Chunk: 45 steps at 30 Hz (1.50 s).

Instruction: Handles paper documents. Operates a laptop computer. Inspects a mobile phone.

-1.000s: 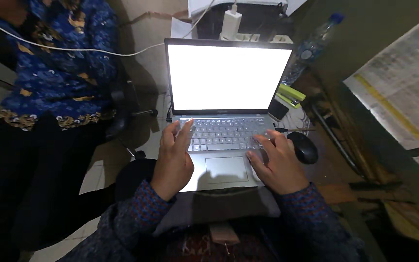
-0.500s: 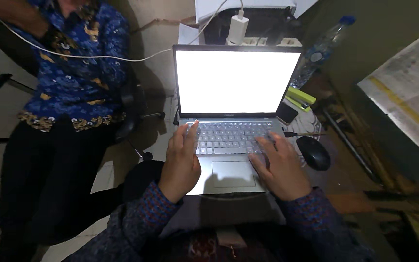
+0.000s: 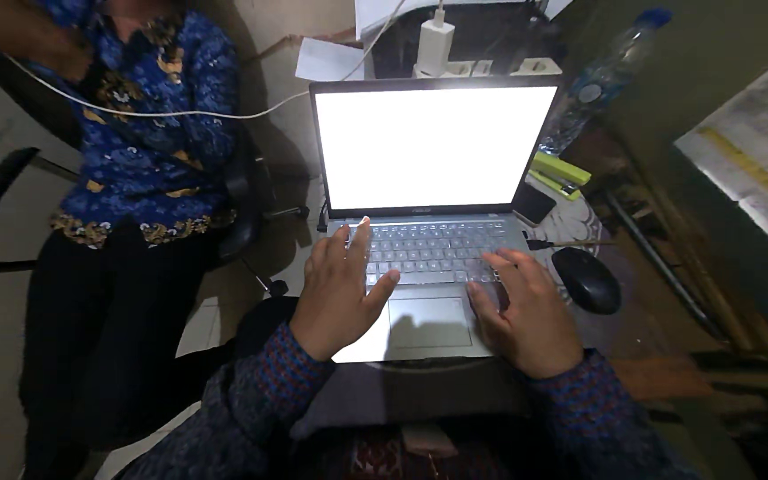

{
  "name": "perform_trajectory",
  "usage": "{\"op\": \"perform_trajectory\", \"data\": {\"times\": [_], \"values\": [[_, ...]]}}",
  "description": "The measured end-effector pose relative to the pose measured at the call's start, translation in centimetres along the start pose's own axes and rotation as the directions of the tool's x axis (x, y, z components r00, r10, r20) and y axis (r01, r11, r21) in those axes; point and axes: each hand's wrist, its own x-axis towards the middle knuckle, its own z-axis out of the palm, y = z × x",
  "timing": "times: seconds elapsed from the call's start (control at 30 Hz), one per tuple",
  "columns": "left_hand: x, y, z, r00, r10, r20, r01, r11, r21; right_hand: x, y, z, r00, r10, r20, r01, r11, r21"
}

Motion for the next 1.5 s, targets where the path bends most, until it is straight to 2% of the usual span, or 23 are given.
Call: {"op": "perform_trajectory", "data": {"times": [0.17,0.33,0.47,0.53,0.6,0.73,0.9,1.07,1.2,1.33,1.43,1.5], "values": [[-0.1,0.2,0.6,1.0,0.012,-0.029,-0.01,0.999,0.049,-0.1,0.0,0.0,1.0,0.017,0.009,-0.017,1.0,-0.008],[-0.2,0.1,0.6,1.0,0.0,-0.029,0.001,1.0,0.023,0.0,0.0,0.0,1.0,0.015,0.016,-0.015,1.0,0.003],[-0.2,1.6,-1.1,0.996,-0.043,0.081,0.045,0.999,-0.021,0.0,-0.1,-0.1,1.0,0.022,0.02,-0.022,1.0,0.008],[-0.3,0.6,0.1,1.0,-0.012,-0.011,0.012,1.0,-0.002,0.0,-0.2,-0.2,0.999,0.029,0.016,-0.03,0.999,0.011],[-0.2,-0.1,0.8,0.999,0.005,-0.043,-0.004,1.0,0.016,0.0,-0.2,-0.2,1.0,0.031,0.006,-0.031,0.999,0.02],[-0.3,-0.1,0.8,0.999,0.008,-0.047,-0.007,1.0,0.014,0.0,-0.1,-0.2,1.0,0.01,-0.016,-0.01,1.0,0.008],[-0.3,-0.2,0.8,0.999,0.008,-0.049,-0.008,1.0,-0.002,0.3,-0.2,-0.2,1.0,-0.009,0.026,0.01,0.999,-0.033],[-0.2,-0.1,0.7,0.999,-0.002,-0.032,0.001,1.0,-0.024,0.0,0.1,-0.7,0.998,0.014,-0.063,-0.009,0.997,0.077],[-0.2,-0.2,0.7,1.0,0.001,-0.022,-0.002,0.999,-0.036,-0.6,2.2,-3.0,0.986,0.005,-0.167,-0.003,1.0,0.011],[-0.2,-0.3,0.7,1.0,-0.002,-0.018,0.001,1.0,-0.027,-1.4,6.9,-5.2,0.966,0.06,-0.25,-0.091,0.989,-0.114],[-0.2,-0.2,0.8,1.0,-0.004,-0.015,0.003,1.0,-0.024,-2.0,9.1,-4.9,0.957,0.129,-0.26,-0.158,0.983,-0.096],[-0.2,-0.2,0.9,1.0,-0.002,-0.018,0.002,1.0,-0.02,-2.2,9.5,-4.3,0.961,0.173,-0.217,-0.195,0.977,-0.087]]}}
